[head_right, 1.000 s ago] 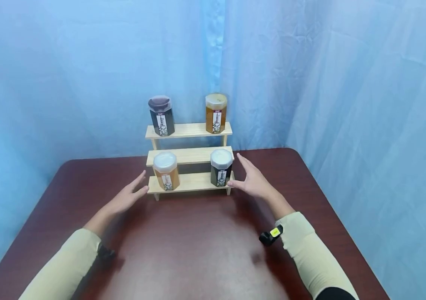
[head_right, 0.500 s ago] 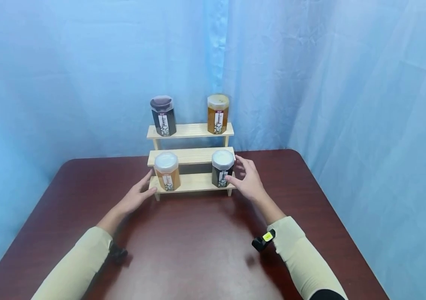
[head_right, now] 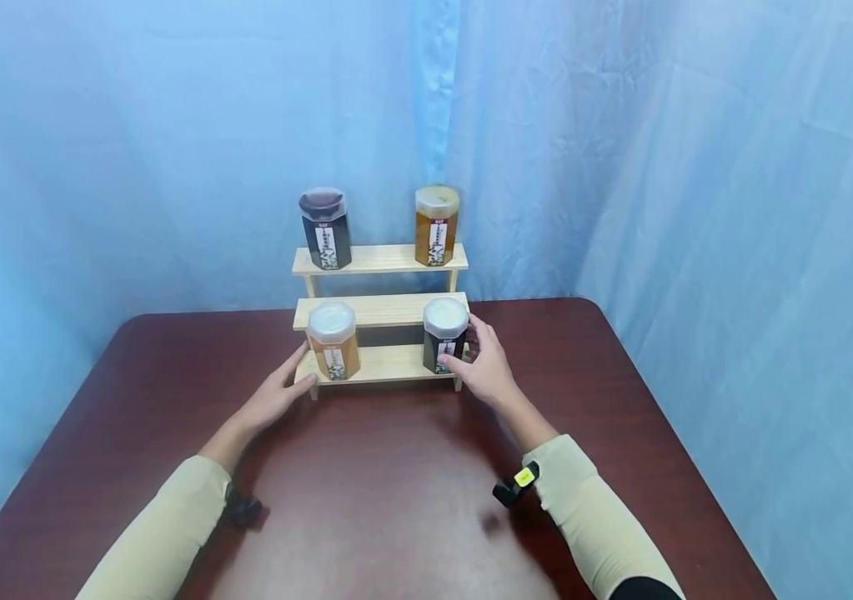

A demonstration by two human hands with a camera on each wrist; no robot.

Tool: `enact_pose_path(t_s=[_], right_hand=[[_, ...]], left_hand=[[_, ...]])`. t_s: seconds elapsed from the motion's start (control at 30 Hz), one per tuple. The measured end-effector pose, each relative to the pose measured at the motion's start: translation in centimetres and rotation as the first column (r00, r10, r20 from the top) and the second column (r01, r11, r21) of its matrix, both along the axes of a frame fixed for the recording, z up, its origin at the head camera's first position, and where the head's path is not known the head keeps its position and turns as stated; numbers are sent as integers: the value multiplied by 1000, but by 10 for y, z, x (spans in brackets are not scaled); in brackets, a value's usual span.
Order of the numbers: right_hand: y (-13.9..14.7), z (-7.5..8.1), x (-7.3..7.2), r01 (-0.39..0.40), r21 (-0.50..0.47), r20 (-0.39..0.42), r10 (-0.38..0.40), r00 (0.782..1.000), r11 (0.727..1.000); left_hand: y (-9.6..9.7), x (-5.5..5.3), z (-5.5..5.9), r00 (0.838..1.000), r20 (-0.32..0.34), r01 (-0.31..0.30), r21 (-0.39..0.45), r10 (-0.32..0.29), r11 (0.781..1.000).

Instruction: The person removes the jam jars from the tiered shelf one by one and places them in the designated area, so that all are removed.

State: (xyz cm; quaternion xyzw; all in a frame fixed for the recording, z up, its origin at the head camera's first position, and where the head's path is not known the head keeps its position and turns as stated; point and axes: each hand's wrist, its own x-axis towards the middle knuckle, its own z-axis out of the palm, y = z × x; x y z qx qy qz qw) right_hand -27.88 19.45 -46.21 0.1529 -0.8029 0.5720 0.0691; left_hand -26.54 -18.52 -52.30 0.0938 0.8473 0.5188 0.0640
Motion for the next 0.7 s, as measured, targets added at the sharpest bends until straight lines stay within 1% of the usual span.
enact_pose_path(t_s=[0.1,0.2,0.33,0.43,0.57,0.7], right_hand=[[-2,-18,-10,31,3,0,-31,1000,1000],[-10,-21,-10,72,33,-12,-71,997,997],[-20,-23,-12,150,101,-19,-149,989,984],[-25,-22,-14,221,151,-24,-220,975,963],[-23,-19,-14,277,151,-40,-275,961,949],[-14,-18,-10,286,136,-23,-286,958,948]], left_hand=[[0,2,-1,1000,7,-12,14,12,1000],[-2,3,-3,1000,12,-29,22,28,999],[-4,3,-2,999,18,-33,22,32,999],[-3,1,-1,999,22,-28,-1,28,1000],[-1,1,-1,999,35,-34,-38,35,999],[1,2,-2,998,52,-31,-51,34,998]])
